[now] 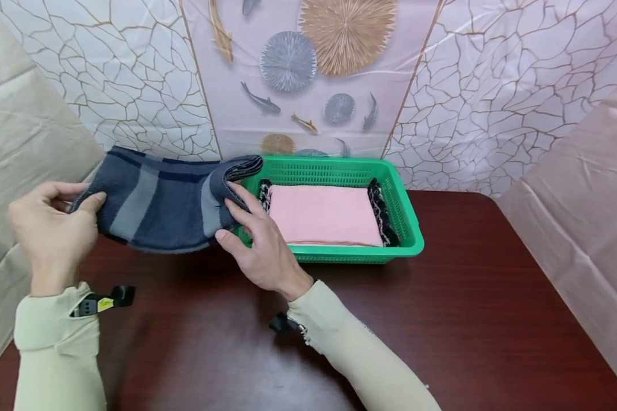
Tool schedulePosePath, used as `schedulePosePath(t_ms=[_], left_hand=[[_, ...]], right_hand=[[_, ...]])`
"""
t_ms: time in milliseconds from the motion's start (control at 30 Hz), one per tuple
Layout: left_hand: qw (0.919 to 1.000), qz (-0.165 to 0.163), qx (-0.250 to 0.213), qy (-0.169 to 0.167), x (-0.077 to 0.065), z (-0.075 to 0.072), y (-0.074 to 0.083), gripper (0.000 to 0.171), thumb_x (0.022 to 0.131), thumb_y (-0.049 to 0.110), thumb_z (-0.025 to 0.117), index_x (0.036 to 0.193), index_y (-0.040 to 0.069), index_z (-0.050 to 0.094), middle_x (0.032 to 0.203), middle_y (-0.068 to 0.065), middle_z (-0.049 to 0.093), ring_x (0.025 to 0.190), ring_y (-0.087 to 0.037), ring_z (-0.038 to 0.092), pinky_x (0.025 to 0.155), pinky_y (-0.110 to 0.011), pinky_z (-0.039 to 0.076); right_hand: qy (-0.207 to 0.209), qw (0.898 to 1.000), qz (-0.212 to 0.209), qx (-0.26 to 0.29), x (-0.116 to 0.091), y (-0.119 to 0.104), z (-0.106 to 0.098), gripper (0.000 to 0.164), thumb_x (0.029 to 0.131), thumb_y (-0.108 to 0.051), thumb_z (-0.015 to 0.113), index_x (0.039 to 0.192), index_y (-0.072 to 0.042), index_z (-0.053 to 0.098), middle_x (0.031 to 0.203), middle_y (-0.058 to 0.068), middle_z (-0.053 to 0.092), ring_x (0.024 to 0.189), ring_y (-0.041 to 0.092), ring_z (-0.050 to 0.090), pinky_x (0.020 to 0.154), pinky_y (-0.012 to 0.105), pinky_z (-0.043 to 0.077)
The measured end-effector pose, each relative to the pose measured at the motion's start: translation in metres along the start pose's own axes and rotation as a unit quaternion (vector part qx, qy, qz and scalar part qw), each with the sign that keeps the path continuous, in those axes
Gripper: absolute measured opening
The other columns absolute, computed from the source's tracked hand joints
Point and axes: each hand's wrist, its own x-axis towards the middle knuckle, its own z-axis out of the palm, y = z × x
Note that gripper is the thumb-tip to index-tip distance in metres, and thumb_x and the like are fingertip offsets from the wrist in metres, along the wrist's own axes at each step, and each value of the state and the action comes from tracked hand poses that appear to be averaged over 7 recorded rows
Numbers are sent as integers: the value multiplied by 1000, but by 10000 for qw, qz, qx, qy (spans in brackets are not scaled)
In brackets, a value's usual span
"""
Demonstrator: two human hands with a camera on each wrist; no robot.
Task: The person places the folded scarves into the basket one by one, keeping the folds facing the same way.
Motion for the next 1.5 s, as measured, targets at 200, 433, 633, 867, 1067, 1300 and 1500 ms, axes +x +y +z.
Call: schedulePosePath(t_ms=[200,433,633,867,1067,1300,1500], left_hand=[[9992,346,-213,31,-10,12,12,10,85,11,80,95,12,79,55,34,46,53,9,42,53,-11,34],[9950,719,-674,-162,-19,30,20,17,85,13,82,100,5,80,59,29,50,55,3,44,55,-15,35],[9903,1016,-913,-265,-31,46,34,17,86,14,82,101,4,81,63,30,52,59,4,48,58,-16,38],[9846,1309,-1085,-396,-43,67,49,14,87,13,81,99,6,81,68,29,54,59,5,49,59,-17,38],[9799,1461,-1212,-619,-55,85,61,12,86,12,82,98,8,81,74,4,64,61,2,49,61,-19,37],[9728,1655,-1342,-903,-67,109,71,14,87,10,80,100,5,79,76,-14,68,59,-1,47,59,-21,37],[9655,1869,-1444,-1092,-77,125,78,13,88,10,80,100,5,79,78,-14,68,62,-7,48,59,-23,37]], right_hand=[[78,10000,16,52,-4,2,-24,59,102,-27,54,151,5,42,169,-5,24,148,6,36,110,28,43],[241,9941,60,1054,-14,9,-53,52,104,-10,50,151,9,38,170,1,22,152,19,36,119,38,39],[486,9895,-63,1363,-25,11,-77,52,103,-5,48,151,12,37,169,6,23,152,23,36,116,28,40],[680,9949,-53,744,-41,16,-106,52,102,-11,45,151,5,41,168,3,26,156,17,27,117,21,37],[926,9957,70,73,-54,21,-130,50,104,-18,40,150,-1,49,166,0,33,156,14,25,123,36,30],[1090,9901,152,871,-68,30,-152,54,106,-25,31,149,5,46,166,0,31,154,17,28,119,22,33],[1274,9765,423,1685,-79,39,-165,57,110,-32,30,155,2,39,167,3,30,153,25,33,115,22,38]])
